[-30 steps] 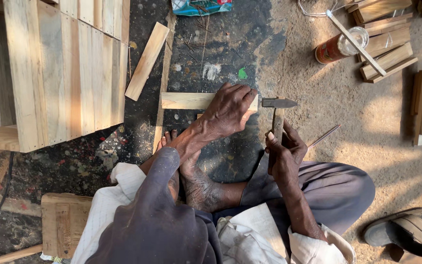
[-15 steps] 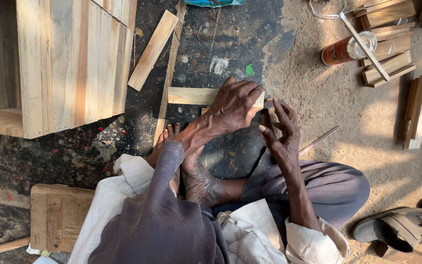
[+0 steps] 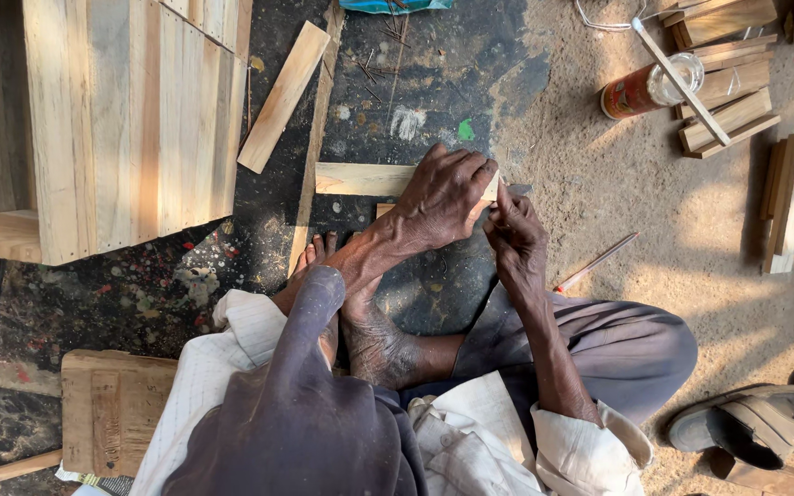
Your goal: The person assembles small wooden boxes by applying glue to the edges of wooden planks, joining them together, and securing the joints with nails using a hammer. The person works on multiple small boxes, applying glue and nailing them in sequence.
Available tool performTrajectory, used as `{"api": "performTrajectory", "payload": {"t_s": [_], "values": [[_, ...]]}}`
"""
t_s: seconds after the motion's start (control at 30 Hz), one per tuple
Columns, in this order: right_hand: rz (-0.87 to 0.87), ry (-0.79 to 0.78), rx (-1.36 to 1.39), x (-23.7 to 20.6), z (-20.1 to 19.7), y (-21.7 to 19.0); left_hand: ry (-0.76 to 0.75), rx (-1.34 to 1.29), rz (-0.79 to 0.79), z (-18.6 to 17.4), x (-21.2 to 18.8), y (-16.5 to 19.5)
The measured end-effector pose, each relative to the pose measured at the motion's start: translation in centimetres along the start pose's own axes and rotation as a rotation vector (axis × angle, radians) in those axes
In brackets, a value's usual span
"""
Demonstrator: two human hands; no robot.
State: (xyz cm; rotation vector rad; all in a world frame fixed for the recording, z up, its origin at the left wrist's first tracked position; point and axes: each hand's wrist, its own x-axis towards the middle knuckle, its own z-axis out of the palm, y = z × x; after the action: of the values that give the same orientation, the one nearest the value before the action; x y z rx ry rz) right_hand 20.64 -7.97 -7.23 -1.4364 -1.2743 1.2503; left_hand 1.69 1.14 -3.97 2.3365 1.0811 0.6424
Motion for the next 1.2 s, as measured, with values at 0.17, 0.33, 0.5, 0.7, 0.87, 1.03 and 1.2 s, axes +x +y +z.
{"api": "performTrajectory", "payload": {"t_s": [0.17,0.33,0.5,0.7,0.87,1.03,1.2], "values": [[-0.097,-0.033,-0.682,1.4,0.0,-1.9,0.059,0.024,0.070,0.3,-0.1,0.2],[-0.198,-0.032,-0.471,2.6,-0.1,-3.9,0.027,0.065,0.076,0.4,-0.4,1.3],[-0.284,-0.014,-0.422,3.4,0.6,-3.5,0.009,0.206,0.153,0.2,-1.8,1.9],[-0.552,0.158,-0.487,2.9,0.9,-3.9,0.585,0.078,-0.050,-1.5,-4.1,1.3],[-0.614,0.226,-0.549,2.5,2.3,-5.3,0.647,-0.687,-0.549,-6.0,-8.1,0.6],[-0.687,0.105,-0.718,2.4,5.8,-5.1,0.708,-1.739,-0.768,-7.1,-6.1,-1.2],[-0.553,-0.113,-0.792,1.3,6.7,-4.0,0.648,-1.313,-0.757,-9.2,-6.3,-2.5]]}}
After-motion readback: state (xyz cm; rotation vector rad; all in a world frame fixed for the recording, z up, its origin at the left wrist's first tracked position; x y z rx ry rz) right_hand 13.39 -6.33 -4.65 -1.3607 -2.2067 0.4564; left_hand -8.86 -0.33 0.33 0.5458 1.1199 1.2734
